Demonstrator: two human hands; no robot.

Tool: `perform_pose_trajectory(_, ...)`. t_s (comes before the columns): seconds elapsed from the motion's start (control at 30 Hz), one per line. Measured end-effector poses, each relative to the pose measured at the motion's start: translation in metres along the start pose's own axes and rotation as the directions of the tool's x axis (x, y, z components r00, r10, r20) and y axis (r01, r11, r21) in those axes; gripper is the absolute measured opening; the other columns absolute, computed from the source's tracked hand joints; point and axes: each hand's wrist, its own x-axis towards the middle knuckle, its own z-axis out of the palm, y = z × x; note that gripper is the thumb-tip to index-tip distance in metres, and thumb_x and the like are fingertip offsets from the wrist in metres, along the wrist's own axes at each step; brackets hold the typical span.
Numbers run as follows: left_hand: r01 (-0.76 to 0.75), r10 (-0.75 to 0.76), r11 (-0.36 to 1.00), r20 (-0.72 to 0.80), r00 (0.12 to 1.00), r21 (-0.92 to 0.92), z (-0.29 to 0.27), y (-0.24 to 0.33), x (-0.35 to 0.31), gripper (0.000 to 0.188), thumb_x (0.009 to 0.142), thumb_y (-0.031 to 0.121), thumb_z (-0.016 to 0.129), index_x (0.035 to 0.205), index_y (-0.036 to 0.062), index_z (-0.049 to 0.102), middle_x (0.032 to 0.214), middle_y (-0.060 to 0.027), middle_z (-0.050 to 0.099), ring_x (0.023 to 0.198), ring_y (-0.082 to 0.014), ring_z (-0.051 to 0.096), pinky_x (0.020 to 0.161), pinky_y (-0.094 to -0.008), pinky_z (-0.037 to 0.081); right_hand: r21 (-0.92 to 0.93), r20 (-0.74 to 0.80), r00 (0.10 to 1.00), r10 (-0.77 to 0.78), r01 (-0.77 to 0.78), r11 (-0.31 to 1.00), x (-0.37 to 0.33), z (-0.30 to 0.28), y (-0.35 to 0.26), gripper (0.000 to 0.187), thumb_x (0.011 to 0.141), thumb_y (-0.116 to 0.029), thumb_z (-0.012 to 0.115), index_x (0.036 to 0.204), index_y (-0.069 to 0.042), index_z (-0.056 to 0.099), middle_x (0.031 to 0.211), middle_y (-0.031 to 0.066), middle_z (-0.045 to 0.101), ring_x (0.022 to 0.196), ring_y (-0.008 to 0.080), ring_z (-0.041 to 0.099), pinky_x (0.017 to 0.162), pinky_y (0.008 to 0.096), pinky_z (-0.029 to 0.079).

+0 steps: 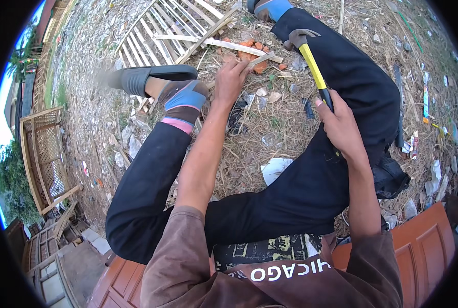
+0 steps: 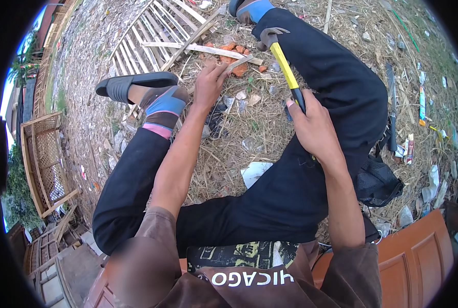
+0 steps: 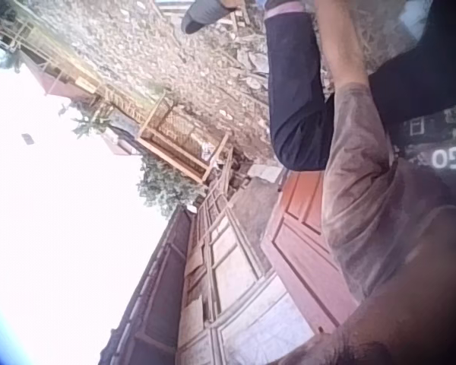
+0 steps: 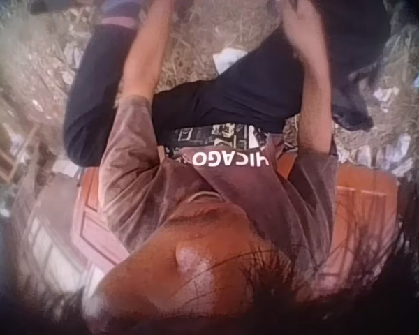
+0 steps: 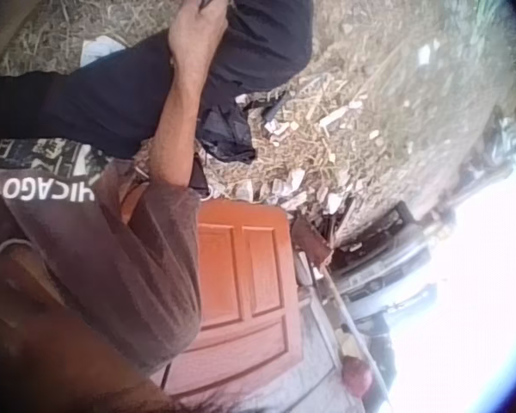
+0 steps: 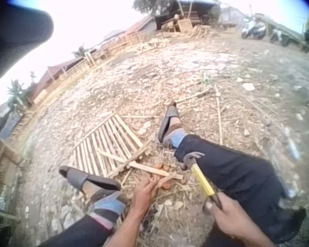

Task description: The person uses a hammer to drive nails into a bamboo frame while sitting on the ground, then handles and inspects several bamboo slats before fitting them together into a grid-like structure.

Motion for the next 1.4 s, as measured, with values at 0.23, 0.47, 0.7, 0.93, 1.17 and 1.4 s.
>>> perform_pose_trajectory(0.23, -0.022, 0.024, 0.998, -0.031, 0.999, 0.061, 0.01, -0.003, -0.001, 0.021, 0.087, 0.021, 0.074, 0.104, 0.0097, 0.075, 0.079, -0.0102, 0.064, 0.076, -0.0303, 0.064, 0.068, -0.0435, 0.05, 0.006, -0.006, 1.0, -0.005, 0.005, 1.0, 0.002, 0.001, 0.001, 0.027, 0.099, -0.025, 0.057, 0.098, 0.002, 0.053, 0.077, 0.0176, 0.061, 0.071, 0.0307, 0.059, 0.07, 0.0432, 0.045)
perform_pose_trajectory(0.47, 0.004, -0.004, 0.999, 0.007, 1.0, 0.052, 0.015, 0.001, 0.005, 0.02, 0.091, 0.022, 0.07, 0.105, 0.0095, 0.076, 0.083, -0.0121, 0.068, 0.079, -0.0322, 0.066, 0.071, -0.0443, 0.052, -0.001, -0.011, 1.0, -0.014, 0.014, 1.0, 0.003, 0.0, 0.001, 0.028, 0.099, -0.026, 0.057, 0.098, 0.002, 0.053, 0.077, 0.0184, 0.06, 0.069, 0.0312, 0.057, 0.069, 0.0441, 0.044)
perform_pose_trajectory(0.7, 0.068, -0.069, 0.998, 0.096, 0.993, 0.012, 0.012, -0.002, 0.01, 0.022, 0.096, 0.024, 0.061, 0.104, 0.0087, 0.075, 0.09, -0.0167, 0.069, 0.082, -0.0375, 0.067, 0.071, -0.0478, 0.053, 0.015, -0.01, 1.0, -0.027, 0.027, 1.0, 0.005, 0.0, 0.005, 0.03, 0.098, -0.027, 0.058, 0.096, 0.002, 0.051, 0.078, 0.0185, 0.059, 0.07, 0.0309, 0.056, 0.07, 0.0441, 0.044)
perform_pose_trajectory(0.93, 0.076, -0.082, 0.996, 0.17, 0.982, 0.037, 0.009, -0.004, 0.012, 0.022, 0.096, 0.025, 0.063, 0.107, 0.0096, 0.075, 0.087, -0.0164, 0.068, 0.081, -0.0368, 0.066, 0.07, -0.0473, 0.052, -0.001, -0.005, 1.0, -0.016, 0.016, 1.0, 0.004, -0.002, 0.005, 0.032, 0.098, -0.03, 0.059, 0.097, 0.002, 0.052, 0.078, 0.0185, 0.059, 0.07, 0.0295, 0.055, 0.07, 0.0434, 0.044)
perform_pose_trajectory(1.17, -0.032, 0.03, 0.998, 0.035, 0.999, 0.048, 0.012, -0.005, 0.004, 0.021, 0.089, 0.021, 0.073, 0.107, 0.0108, 0.076, 0.081, -0.0132, 0.065, 0.078, -0.031, 0.064, 0.069, -0.044, 0.051, -0.001, -0.005, 1.0, -0.02, 0.02, 1.0, 0.005, 0.0, 0.003, 0.035, 0.097, -0.032, 0.06, 0.095, 0.001, 0.053, 0.078, 0.0169, 0.061, 0.07, 0.0271, 0.056, 0.07, 0.0416, 0.045)
perform_pose_trajectory(1.4, -0.039, 0.039, 0.999, -0.002, 0.999, 0.033, 0.016, -0.008, 0.001, 0.022, 0.086, 0.021, 0.075, 0.107, 0.0128, 0.077, 0.079, -0.0096, 0.064, 0.075, -0.0283, 0.063, 0.069, -0.0419, 0.05, -0.003, -0.021, 0.999, -0.026, 0.026, 1.0, 0.005, 0.0, 0.004, 0.037, 0.095, -0.034, 0.062, 0.097, 0.002, 0.054, 0.076, 0.0166, 0.06, 0.068, 0.0263, 0.056, 0.068, 0.0415, 0.045)
